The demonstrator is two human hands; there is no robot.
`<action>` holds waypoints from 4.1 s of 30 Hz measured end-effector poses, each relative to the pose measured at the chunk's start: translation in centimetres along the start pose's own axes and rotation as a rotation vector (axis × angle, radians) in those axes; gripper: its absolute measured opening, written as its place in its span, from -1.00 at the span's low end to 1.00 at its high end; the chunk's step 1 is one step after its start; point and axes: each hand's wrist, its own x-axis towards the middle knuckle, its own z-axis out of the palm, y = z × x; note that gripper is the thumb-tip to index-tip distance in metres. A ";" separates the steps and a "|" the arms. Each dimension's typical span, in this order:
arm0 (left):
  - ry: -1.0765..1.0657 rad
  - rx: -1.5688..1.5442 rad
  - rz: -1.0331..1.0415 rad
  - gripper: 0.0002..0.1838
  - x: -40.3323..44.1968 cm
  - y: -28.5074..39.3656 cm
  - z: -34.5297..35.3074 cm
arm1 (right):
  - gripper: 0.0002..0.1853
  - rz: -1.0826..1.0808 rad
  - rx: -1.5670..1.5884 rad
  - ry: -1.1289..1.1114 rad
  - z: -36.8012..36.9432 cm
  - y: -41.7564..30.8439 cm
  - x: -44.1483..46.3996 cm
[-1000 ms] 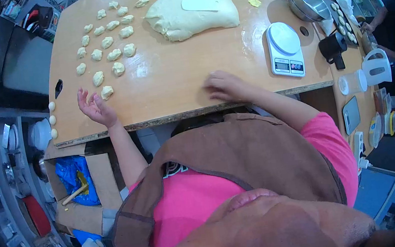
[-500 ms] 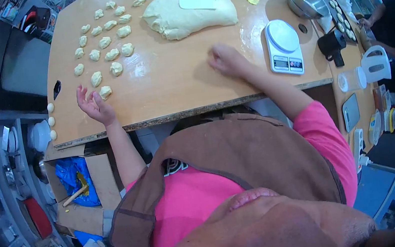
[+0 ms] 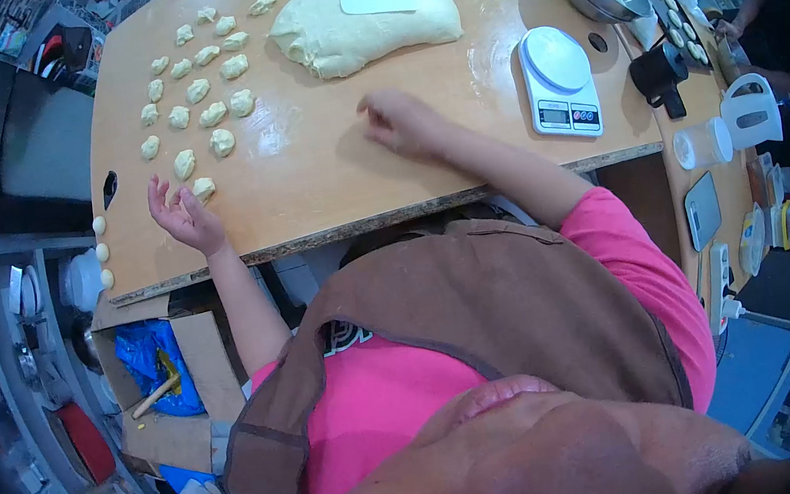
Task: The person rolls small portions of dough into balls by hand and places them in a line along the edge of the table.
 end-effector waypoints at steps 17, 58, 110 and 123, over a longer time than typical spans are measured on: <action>0.031 -0.019 -0.005 -0.47 0.0 0.1 -0.4 | -0.69 0.046 -0.065 -0.032 -2.1 1.5 -3.5; -0.003 -0.013 -0.001 -0.44 -0.2 0.2 -0.1 | -0.60 -0.050 -0.034 -0.066 -0.8 -1.3 -3.7; -0.671 -1.278 -1.070 -0.63 -6.1 15.8 10.6 | -0.81 -0.372 -0.185 0.399 -7.3 -11.3 -3.1; -0.570 -1.091 -0.880 -0.61 -5.6 16.3 9.6 | -0.79 -0.473 -0.294 0.495 -5.5 -11.7 -2.2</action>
